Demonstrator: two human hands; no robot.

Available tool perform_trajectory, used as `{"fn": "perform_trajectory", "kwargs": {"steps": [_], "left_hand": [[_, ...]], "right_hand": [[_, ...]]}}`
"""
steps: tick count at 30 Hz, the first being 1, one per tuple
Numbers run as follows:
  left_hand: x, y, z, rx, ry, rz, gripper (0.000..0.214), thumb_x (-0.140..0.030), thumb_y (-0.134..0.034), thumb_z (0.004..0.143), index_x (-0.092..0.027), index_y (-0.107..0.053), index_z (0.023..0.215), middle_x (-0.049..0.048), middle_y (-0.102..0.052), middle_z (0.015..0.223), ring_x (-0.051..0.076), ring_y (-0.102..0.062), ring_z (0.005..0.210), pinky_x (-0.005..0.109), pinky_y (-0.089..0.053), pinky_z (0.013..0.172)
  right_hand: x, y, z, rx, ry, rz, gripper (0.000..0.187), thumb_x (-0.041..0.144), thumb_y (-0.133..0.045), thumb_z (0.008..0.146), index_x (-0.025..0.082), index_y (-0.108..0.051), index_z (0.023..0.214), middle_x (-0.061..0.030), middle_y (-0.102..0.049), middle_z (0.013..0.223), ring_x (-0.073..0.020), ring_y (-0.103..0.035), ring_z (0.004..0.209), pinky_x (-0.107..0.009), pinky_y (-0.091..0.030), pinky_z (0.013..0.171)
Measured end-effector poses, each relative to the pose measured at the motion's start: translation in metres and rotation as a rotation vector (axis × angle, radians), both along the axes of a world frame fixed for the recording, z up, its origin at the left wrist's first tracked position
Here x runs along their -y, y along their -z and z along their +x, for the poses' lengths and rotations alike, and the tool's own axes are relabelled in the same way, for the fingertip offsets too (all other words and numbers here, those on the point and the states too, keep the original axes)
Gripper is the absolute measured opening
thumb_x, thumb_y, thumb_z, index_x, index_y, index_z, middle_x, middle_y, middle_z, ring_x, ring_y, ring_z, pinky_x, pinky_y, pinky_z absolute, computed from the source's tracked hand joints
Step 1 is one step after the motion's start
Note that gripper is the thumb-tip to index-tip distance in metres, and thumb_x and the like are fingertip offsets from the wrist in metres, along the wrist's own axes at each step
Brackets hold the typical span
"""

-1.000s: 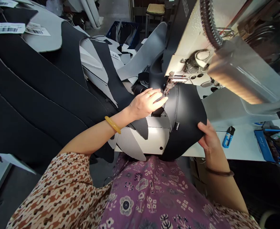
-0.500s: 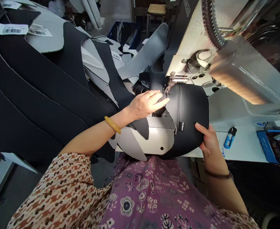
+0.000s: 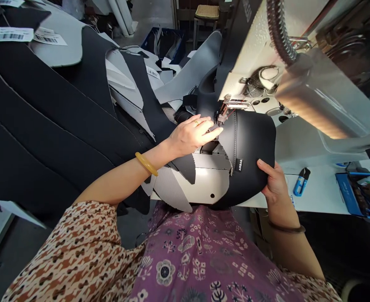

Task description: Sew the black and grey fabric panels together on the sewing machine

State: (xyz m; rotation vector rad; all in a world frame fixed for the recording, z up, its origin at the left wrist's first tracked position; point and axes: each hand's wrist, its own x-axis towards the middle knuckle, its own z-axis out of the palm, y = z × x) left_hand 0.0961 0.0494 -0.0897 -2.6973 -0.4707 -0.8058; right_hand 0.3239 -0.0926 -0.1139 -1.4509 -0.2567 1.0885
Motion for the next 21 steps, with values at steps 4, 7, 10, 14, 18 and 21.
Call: {"fn": "perform_trajectory", "kwargs": {"steps": [4, 7, 10, 14, 18, 21], "left_hand": [[-0.002, -0.003, -0.003, -0.013, 0.021, -0.052, 0.033, -0.009, -0.037, 0.091, -0.019, -0.061, 0.111, 0.0065, -0.068, 0.108, 0.017, -0.061, 0.11, 0.037, -0.047, 0.096], [-0.004, -0.004, -0.004, -0.016, 0.038, -0.097, 0.03, -0.01, -0.038, 0.091, -0.017, -0.064, 0.105, 0.0078, -0.068, 0.11, 0.017, -0.061, 0.111, 0.037, -0.047, 0.097], [-0.005, -0.005, -0.004, -0.026, 0.023, -0.146, 0.03, -0.011, -0.038, 0.091, -0.016, -0.066, 0.1, 0.0077, -0.069, 0.109, 0.017, -0.06, 0.111, 0.035, -0.048, 0.096], [-0.006, -0.008, -0.003, -0.034, 0.025, -0.171, 0.031, -0.008, -0.039, 0.089, -0.016, -0.066, 0.101, 0.0066, -0.069, 0.11, 0.016, -0.06, 0.112, 0.034, -0.049, 0.096], [-0.008, -0.013, -0.002, -0.046, 0.027, -0.157, 0.029, -0.008, -0.039, 0.089, -0.014, -0.066, 0.098, 0.0059, -0.069, 0.109, 0.015, -0.061, 0.11, 0.031, -0.05, 0.095], [-0.009, -0.015, -0.001, -0.049, 0.036, -0.145, 0.028, -0.011, -0.039, 0.09, -0.012, -0.066, 0.097, 0.0066, -0.069, 0.107, 0.015, -0.062, 0.108, 0.029, -0.05, 0.094]], "right_hand": [[-0.001, 0.002, 0.001, 0.009, -0.024, 0.034, 0.045, 0.03, -0.08, 0.036, 0.02, -0.061, 0.076, 0.0004, -0.068, 0.075, -0.0204, -0.066, 0.069, -0.038, -0.058, 0.074], [-0.001, 0.003, 0.002, 0.023, -0.051, 0.057, 0.045, 0.031, -0.081, 0.038, 0.02, -0.061, 0.077, 0.0007, -0.068, 0.075, -0.0197, -0.066, 0.068, -0.037, -0.058, 0.074], [0.0, 0.004, 0.002, 0.03, -0.048, 0.051, 0.045, 0.032, -0.082, 0.037, 0.02, -0.061, 0.075, 0.0006, -0.068, 0.075, -0.019, -0.065, 0.066, -0.035, -0.058, 0.072], [-0.001, 0.005, 0.002, 0.017, -0.04, 0.056, 0.046, 0.031, -0.083, 0.036, 0.019, -0.062, 0.075, 0.0008, -0.068, 0.077, -0.0174, -0.065, 0.064, -0.034, -0.058, 0.07], [-0.003, 0.009, 0.004, 0.034, -0.063, 0.112, 0.044, 0.031, -0.082, 0.041, 0.019, -0.064, 0.08, 0.0013, -0.068, 0.077, -0.0156, -0.064, 0.063, -0.032, -0.058, 0.072], [-0.004, 0.014, 0.007, 0.056, -0.09, 0.151, 0.042, 0.031, -0.081, 0.046, 0.019, -0.064, 0.082, 0.0009, -0.068, 0.078, -0.0156, -0.064, 0.064, -0.033, -0.058, 0.073]]}}
